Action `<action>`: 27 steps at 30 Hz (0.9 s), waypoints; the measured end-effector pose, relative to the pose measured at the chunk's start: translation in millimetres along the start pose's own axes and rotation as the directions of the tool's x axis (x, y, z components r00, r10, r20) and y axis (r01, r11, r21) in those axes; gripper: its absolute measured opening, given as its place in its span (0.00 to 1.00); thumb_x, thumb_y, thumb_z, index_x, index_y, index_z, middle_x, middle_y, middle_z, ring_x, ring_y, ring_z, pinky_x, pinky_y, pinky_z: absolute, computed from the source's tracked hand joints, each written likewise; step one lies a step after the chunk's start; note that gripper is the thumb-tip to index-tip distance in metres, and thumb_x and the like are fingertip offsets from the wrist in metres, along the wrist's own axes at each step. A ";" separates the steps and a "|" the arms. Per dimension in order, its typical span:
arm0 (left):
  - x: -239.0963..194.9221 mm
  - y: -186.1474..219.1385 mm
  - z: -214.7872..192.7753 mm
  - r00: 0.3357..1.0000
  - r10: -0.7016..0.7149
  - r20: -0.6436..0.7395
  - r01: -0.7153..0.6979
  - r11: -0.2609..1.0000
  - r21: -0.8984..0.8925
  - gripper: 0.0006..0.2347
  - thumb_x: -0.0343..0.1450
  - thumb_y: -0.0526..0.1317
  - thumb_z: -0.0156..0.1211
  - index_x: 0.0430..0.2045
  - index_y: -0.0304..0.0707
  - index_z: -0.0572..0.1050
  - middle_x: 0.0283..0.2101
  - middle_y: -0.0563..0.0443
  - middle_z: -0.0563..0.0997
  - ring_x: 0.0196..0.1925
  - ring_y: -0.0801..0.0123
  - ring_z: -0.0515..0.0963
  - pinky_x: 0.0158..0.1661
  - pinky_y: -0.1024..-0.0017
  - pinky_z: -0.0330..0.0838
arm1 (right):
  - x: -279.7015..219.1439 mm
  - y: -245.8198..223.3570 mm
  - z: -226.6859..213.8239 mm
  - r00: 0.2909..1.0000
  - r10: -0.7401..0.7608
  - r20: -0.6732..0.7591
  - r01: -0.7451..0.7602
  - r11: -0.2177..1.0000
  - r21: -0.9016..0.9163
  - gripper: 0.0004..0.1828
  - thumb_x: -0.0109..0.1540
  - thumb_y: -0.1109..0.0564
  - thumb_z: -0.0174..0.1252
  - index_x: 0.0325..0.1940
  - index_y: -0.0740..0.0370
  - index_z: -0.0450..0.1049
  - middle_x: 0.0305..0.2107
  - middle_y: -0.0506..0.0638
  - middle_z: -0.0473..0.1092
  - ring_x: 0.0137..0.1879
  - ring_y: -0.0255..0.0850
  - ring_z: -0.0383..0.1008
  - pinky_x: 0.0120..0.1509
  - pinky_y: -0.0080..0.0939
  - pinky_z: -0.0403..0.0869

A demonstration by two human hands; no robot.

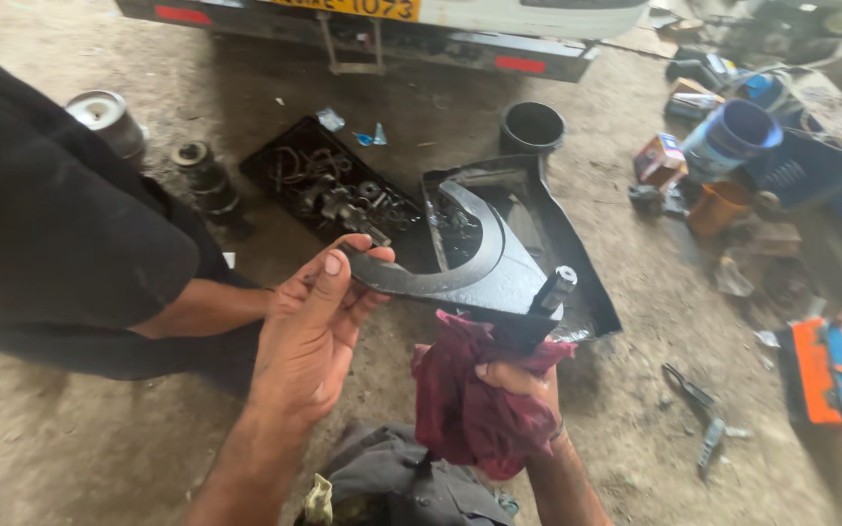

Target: The person walks to a metal tray filled with liquid and scrubs a curved metal part using a wire brush. They repeatedly scrub and rinse the part in the liquid, handling it with both hands to remove grime.

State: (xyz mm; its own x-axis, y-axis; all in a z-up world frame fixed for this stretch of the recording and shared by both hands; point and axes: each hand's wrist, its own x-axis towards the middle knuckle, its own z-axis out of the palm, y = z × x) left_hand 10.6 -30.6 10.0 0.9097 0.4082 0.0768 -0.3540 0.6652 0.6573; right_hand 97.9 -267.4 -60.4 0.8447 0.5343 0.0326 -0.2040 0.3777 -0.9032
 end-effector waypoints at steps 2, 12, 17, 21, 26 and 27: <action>-0.8 -2.1 -2.0 1.000 0.019 -0.024 -0.019 1.000 0.007 0.12 0.77 0.42 0.59 0.49 0.33 0.76 0.48 0.45 0.83 0.47 0.70 0.81 0.53 0.69 0.73 | 4.8 0.6 8.2 0.998 0.061 0.013 -0.062 0.990 0.124 0.25 0.51 0.71 0.57 0.53 0.80 0.73 0.43 0.64 0.77 0.47 0.54 0.79 0.56 0.54 0.78; 8.9 6.1 -5.2 0.996 0.036 -0.076 -0.033 0.999 0.034 0.13 0.76 0.42 0.59 0.49 0.32 0.77 0.47 0.45 0.83 0.44 0.72 0.80 0.50 0.72 0.74 | 22.8 18.8 -2.6 0.996 0.093 -0.011 -0.094 0.996 -0.012 0.25 0.54 0.71 0.58 0.56 0.83 0.72 0.43 0.65 0.74 0.47 0.52 0.77 0.54 0.53 0.76; 12.5 11.7 -15.0 0.998 0.037 -0.057 -0.034 0.998 0.044 0.12 0.77 0.42 0.58 0.49 0.32 0.77 0.48 0.44 0.83 0.47 0.71 0.81 0.51 0.72 0.74 | 25.2 19.1 10.5 0.984 0.143 0.101 -0.161 0.967 0.197 0.29 0.50 0.68 0.56 0.57 0.78 0.70 0.45 0.66 0.76 0.48 0.57 0.81 0.59 0.58 0.78; 20.5 5.9 -33.4 0.998 0.043 -0.052 -0.041 0.998 0.043 0.14 0.77 0.42 0.58 0.52 0.29 0.76 0.49 0.41 0.83 0.45 0.67 0.81 0.51 0.68 0.75 | 32.9 5.1 37.4 0.993 0.067 0.100 -0.082 0.985 0.153 0.30 0.51 0.69 0.54 0.59 0.80 0.69 0.50 0.69 0.74 0.52 0.57 0.79 0.62 0.59 0.77; 17.8 -16.6 -67.0 0.995 -0.083 -0.054 0.098 0.896 0.434 0.20 0.74 0.45 0.57 0.56 0.30 0.71 0.50 0.43 0.84 0.52 0.63 0.83 0.52 0.66 0.77 | 44.2 12.8 56.4 0.998 -0.009 0.059 -0.010 0.951 0.310 0.28 0.52 0.70 0.53 0.59 0.74 0.66 0.56 0.69 0.72 0.62 0.54 0.77 0.70 0.51 0.74; 14.1 -23.5 -76.5 0.993 -0.114 0.024 0.080 0.819 0.567 0.21 0.73 0.45 0.60 0.58 0.30 0.70 0.51 0.44 0.82 0.53 0.64 0.81 0.53 0.67 0.76 | 48.2 18.3 56.6 0.997 -0.062 0.040 0.051 0.973 0.225 0.27 0.54 0.70 0.54 0.59 0.74 0.66 0.56 0.67 0.72 0.61 0.53 0.76 0.68 0.52 0.74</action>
State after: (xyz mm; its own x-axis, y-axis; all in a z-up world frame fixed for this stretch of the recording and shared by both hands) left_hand 15.1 7.4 -61.7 0.9489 0.3149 0.0193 -0.0938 0.2232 0.9703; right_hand 106.9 -191.9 -51.2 0.8354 0.5395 0.1051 -0.2669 0.5653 -0.7805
